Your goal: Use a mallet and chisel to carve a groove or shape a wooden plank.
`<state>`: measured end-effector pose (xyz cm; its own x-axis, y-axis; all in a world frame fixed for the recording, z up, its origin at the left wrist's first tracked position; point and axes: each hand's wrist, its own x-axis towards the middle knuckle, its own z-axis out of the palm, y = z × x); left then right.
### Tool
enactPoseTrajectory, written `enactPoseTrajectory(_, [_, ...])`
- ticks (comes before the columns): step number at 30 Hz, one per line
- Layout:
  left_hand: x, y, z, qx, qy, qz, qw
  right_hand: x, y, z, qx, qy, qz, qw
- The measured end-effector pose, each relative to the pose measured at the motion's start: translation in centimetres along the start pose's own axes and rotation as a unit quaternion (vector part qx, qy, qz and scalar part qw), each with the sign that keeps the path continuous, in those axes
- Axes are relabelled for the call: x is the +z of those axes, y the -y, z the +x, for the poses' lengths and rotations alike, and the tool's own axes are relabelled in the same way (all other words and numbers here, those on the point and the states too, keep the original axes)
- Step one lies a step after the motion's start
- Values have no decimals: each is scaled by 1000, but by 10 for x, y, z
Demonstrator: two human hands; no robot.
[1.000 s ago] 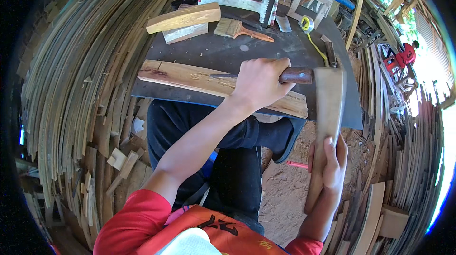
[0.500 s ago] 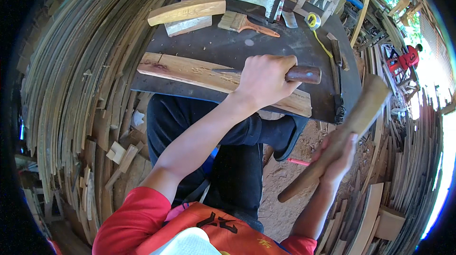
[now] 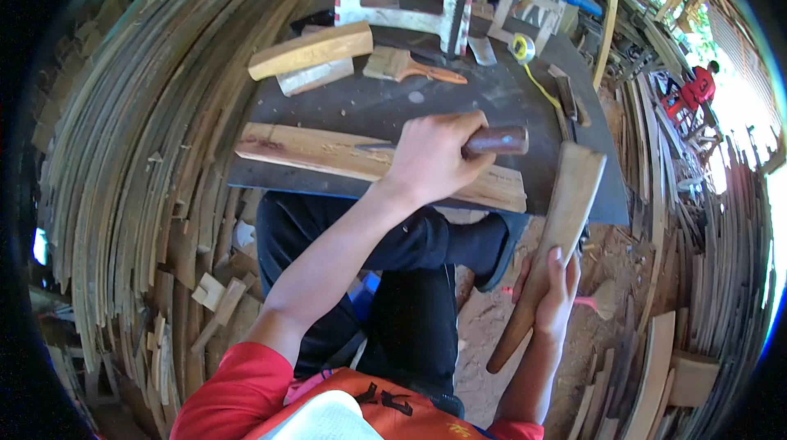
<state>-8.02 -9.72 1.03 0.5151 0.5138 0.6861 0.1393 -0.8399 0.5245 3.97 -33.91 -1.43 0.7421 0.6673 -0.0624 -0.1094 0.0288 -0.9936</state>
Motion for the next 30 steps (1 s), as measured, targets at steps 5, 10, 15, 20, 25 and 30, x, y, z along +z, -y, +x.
enactPoseTrajectory(5, [-15,10,-1,2,84,3,996,7,-6,-5,-26,22,-36,999])
enactPoseTrajectory(10, [-16,10,0,-31,103,20,994,-1,-4,10,-52,24,-51,997])
enactPoseTrajectory(15, [-14,15,-4,-33,96,0,995,0,14,11,-47,-67,25,996])
enactPoseTrajectory(20, [-15,17,-4,-27,101,-19,994,19,11,2,-28,-30,47,998])
enactPoseTrajectory(25, [-15,14,-2,-28,115,-12,993,24,21,8,-59,-57,129,988])
enactPoseTrajectory(30, [-15,20,-3,-19,122,-18,992,24,19,10,-20,31,-45,998])
